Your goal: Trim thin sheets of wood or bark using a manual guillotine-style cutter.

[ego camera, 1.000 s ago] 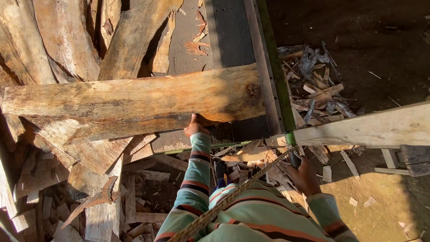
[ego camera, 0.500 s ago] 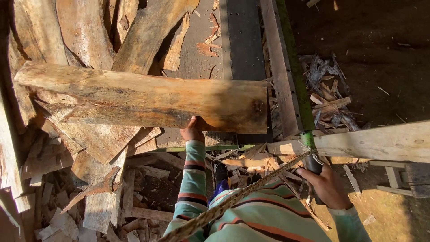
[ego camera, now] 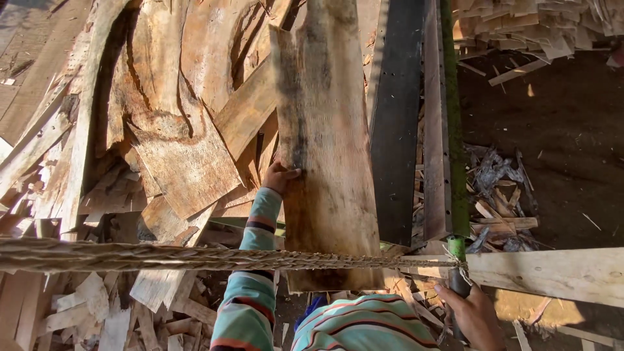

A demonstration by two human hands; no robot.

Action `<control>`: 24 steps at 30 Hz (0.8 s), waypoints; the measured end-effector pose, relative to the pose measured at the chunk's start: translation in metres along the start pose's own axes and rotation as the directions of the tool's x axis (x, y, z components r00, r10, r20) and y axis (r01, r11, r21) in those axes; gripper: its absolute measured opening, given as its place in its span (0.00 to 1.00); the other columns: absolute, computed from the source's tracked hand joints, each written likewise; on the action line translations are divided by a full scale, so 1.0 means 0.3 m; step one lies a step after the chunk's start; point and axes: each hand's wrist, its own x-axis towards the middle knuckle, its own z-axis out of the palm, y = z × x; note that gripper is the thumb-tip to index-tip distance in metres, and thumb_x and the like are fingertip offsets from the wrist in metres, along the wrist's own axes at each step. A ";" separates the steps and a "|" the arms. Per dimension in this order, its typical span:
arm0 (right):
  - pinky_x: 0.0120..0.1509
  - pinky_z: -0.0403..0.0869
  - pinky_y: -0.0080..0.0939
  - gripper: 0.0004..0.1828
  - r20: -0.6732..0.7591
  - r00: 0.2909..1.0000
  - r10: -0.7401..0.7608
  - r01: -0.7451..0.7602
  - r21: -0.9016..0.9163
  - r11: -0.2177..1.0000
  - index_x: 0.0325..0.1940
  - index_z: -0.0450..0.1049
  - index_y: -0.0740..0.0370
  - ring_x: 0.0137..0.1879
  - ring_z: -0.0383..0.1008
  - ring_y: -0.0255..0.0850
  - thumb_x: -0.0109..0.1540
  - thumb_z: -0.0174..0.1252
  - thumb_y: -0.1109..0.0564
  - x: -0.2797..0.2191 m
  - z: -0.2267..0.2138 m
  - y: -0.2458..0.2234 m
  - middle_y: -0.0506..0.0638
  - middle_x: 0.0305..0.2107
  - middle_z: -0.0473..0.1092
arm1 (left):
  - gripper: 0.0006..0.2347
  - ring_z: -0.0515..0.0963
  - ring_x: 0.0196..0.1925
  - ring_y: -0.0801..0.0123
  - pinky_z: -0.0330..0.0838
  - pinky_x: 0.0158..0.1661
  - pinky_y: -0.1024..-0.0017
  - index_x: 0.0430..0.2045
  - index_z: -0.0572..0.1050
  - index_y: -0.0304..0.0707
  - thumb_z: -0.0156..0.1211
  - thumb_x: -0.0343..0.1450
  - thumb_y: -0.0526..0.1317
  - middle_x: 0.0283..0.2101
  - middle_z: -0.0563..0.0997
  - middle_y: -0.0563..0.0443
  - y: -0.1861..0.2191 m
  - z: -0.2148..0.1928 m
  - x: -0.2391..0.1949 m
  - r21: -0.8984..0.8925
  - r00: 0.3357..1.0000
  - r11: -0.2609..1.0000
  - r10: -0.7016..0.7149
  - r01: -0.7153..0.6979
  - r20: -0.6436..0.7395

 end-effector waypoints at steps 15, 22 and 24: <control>0.28 0.73 0.50 0.23 0.003 0.990 -0.141 0.141 0.020 0.990 0.44 0.74 0.66 0.22 0.74 0.47 0.59 0.63 0.43 -0.040 -0.016 -0.041 0.57 0.19 0.71 | 0.44 0.43 0.76 0.34 0.40 0.67 0.28 0.73 0.51 0.55 0.64 0.64 0.68 0.77 0.44 0.38 -0.296 0.408 -0.832 0.975 0.962 -0.091 0.206 0.203 -0.181; 0.31 0.73 0.54 0.24 0.014 0.996 -0.090 0.088 0.112 0.990 0.42 0.74 0.69 0.24 0.72 0.50 0.58 0.66 0.44 0.002 -0.013 -0.029 0.57 0.19 0.70 | 0.36 0.59 0.69 0.29 0.54 0.66 0.35 0.70 0.56 0.42 0.65 0.65 0.41 0.70 0.61 0.32 -0.470 0.443 -0.780 0.992 0.951 -0.124 0.309 0.015 0.025; 0.31 0.73 0.56 0.23 0.016 0.996 -0.091 0.088 0.156 0.984 0.43 0.72 0.67 0.24 0.71 0.50 0.58 0.65 0.45 0.048 -0.006 0.011 0.57 0.19 0.69 | 0.33 0.64 0.66 0.31 0.57 0.64 0.35 0.69 0.58 0.40 0.63 0.66 0.36 0.68 0.66 0.31 -0.492 0.405 -0.750 0.984 0.860 -0.162 0.490 -0.071 0.143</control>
